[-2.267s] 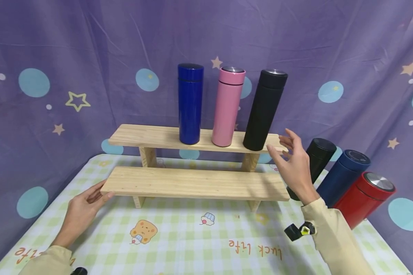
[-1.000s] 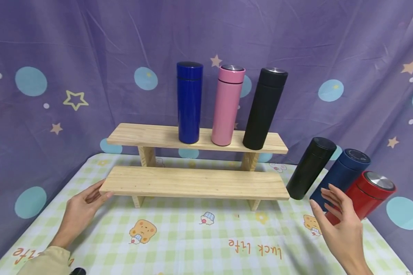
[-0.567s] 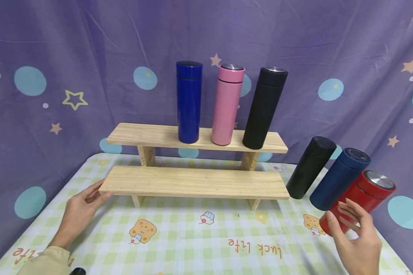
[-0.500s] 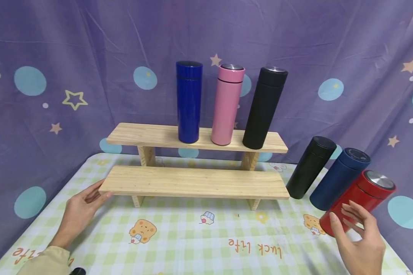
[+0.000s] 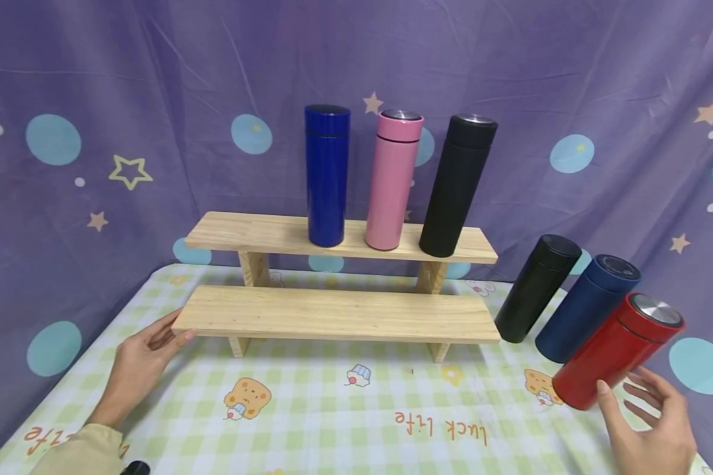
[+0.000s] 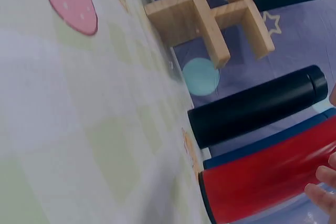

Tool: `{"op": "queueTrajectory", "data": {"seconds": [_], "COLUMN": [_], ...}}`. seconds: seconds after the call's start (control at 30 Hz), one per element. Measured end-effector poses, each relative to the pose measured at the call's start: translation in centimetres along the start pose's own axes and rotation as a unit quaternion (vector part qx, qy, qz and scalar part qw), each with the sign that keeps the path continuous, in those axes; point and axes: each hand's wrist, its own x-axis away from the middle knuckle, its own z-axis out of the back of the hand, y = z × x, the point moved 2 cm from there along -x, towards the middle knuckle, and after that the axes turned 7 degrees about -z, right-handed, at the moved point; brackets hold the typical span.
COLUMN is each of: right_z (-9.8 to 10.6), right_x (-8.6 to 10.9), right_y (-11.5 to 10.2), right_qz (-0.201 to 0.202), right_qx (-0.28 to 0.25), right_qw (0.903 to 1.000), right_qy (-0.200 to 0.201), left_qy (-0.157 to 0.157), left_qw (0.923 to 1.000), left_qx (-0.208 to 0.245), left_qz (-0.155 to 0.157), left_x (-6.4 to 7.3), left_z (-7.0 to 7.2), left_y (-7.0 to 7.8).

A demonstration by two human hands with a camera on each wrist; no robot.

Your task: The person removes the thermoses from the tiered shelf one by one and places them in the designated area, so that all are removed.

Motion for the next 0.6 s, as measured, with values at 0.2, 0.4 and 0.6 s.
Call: {"op": "queueTrajectory", "data": {"seconds": [0.2, 0.4, 0.6], "right_z": [-0.4, -0.9, -1.2], "right_x": [-0.7, -1.8, -2.9], "right_y": [1.4, 1.9, 1.9], "right_qz": [-0.056, -0.107, -0.137], "right_qx": [0.041, 0.087, 0.098], "right_qw": [0.9974, 0.9881, 0.9793], "right_qy": [-0.017, -0.068, -0.113], "left_qy": [0.003, 0.006, 0.008], "left_qw": [1.0, 1.0, 1.0], "left_qx": [0.002, 0.001, 0.001], "left_qz": [-0.003, -0.003, -0.002], "left_x": [0.0, 0.0, 0.0], "left_z": [0.0, 0.0, -0.1], "left_y": [0.1, 0.0, -0.1]}}
